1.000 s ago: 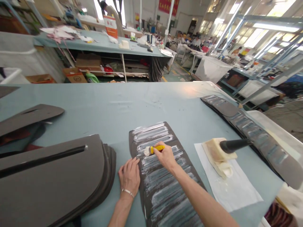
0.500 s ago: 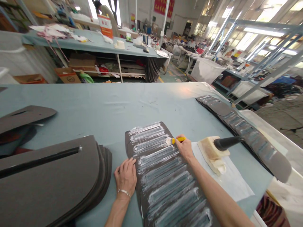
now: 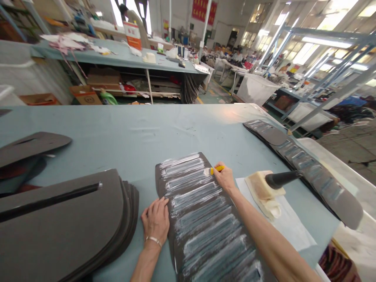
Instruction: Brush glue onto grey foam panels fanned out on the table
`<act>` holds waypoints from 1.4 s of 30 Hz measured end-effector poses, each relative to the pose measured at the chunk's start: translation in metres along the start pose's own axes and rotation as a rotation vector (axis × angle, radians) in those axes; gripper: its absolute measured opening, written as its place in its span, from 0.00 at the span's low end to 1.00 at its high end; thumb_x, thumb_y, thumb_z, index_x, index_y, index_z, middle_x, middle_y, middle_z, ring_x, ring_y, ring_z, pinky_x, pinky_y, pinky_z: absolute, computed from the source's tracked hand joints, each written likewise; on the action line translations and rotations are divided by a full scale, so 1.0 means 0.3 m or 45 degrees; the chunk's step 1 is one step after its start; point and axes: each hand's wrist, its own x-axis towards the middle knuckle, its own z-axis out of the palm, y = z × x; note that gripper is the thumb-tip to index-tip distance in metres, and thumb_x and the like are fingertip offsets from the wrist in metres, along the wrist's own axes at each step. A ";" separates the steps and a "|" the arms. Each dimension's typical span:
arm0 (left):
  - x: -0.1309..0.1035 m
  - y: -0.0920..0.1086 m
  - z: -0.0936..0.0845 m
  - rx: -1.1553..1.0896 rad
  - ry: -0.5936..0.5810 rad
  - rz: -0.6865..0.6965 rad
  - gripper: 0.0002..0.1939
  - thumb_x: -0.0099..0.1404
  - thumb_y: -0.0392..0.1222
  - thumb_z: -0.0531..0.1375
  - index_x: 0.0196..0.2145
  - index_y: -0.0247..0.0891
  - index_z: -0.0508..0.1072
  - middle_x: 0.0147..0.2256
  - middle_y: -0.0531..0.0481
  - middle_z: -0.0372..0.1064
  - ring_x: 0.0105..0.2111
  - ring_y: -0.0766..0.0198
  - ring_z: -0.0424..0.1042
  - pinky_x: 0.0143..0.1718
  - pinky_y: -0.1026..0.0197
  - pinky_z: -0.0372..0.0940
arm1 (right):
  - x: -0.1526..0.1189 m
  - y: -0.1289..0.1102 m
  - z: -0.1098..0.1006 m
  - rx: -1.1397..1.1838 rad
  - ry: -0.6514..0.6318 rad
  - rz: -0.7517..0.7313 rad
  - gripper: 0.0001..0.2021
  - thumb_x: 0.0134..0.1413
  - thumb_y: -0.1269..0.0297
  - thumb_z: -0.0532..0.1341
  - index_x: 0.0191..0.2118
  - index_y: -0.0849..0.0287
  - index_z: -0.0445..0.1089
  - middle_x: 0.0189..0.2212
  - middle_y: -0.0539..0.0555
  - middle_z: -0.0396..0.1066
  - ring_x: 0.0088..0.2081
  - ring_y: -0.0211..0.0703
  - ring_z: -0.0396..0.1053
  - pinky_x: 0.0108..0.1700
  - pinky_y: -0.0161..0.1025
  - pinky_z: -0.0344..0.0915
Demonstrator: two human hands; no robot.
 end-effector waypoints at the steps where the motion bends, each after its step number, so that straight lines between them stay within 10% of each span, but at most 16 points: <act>1: 0.000 0.000 0.000 -0.003 -0.004 -0.004 0.14 0.66 0.39 0.50 0.46 0.44 0.70 0.49 0.47 0.70 0.52 0.56 0.63 0.53 0.49 0.49 | 0.001 0.001 0.000 -0.019 0.023 0.003 0.10 0.48 0.59 0.54 0.29 0.57 0.69 0.18 0.47 0.64 0.22 0.37 0.59 0.27 0.33 0.53; 10: 0.001 0.002 -0.009 -0.003 -0.052 -0.031 0.14 0.66 0.38 0.49 0.47 0.45 0.69 0.50 0.47 0.69 0.53 0.56 0.62 0.53 0.48 0.49 | -0.033 -0.093 0.033 0.003 0.099 0.008 0.09 0.50 0.59 0.55 0.30 0.57 0.68 0.19 0.47 0.63 0.22 0.38 0.58 0.28 0.34 0.53; 17: 0.003 0.003 -0.019 0.023 -0.092 -0.032 0.14 0.66 0.37 0.50 0.46 0.44 0.70 0.50 0.48 0.69 0.52 0.57 0.62 0.53 0.49 0.50 | -0.216 -0.309 0.187 0.477 -0.409 -0.178 0.08 0.51 0.60 0.56 0.33 0.56 0.69 0.23 0.47 0.67 0.23 0.36 0.61 0.28 0.32 0.56; 24: 0.041 0.012 -0.027 -0.034 0.003 -0.107 0.12 0.66 0.40 0.50 0.42 0.44 0.71 0.44 0.48 0.71 0.49 0.57 0.64 0.52 0.50 0.49 | -0.131 -0.248 0.159 0.255 -0.037 -0.063 0.06 0.50 0.63 0.55 0.29 0.57 0.67 0.19 0.46 0.63 0.22 0.36 0.57 0.28 0.32 0.53; 31: 0.190 -0.024 0.026 0.022 0.093 -0.127 0.14 0.67 0.41 0.49 0.46 0.42 0.70 0.47 0.47 0.70 0.49 0.57 0.63 0.52 0.52 0.49 | -0.141 -0.374 0.311 0.555 -0.236 -0.150 0.07 0.50 0.62 0.57 0.32 0.56 0.70 0.22 0.45 0.66 0.24 0.34 0.61 0.29 0.31 0.57; 35: 0.186 -0.065 0.065 0.039 0.108 -0.078 0.14 0.67 0.39 0.49 0.46 0.44 0.70 0.46 0.48 0.71 0.50 0.58 0.63 0.52 0.51 0.49 | -0.073 -0.264 0.310 0.519 -0.270 -0.044 0.07 0.45 0.62 0.58 0.31 0.56 0.71 0.20 0.44 0.64 0.22 0.34 0.59 0.27 0.31 0.56; 42: 0.190 -0.055 0.063 0.029 0.110 -0.136 0.13 0.67 0.39 0.49 0.45 0.44 0.71 0.45 0.48 0.71 0.49 0.57 0.64 0.52 0.51 0.49 | 0.139 -0.027 0.092 0.114 0.179 0.080 0.11 0.45 0.57 0.56 0.29 0.58 0.70 0.19 0.48 0.64 0.22 0.38 0.59 0.28 0.34 0.55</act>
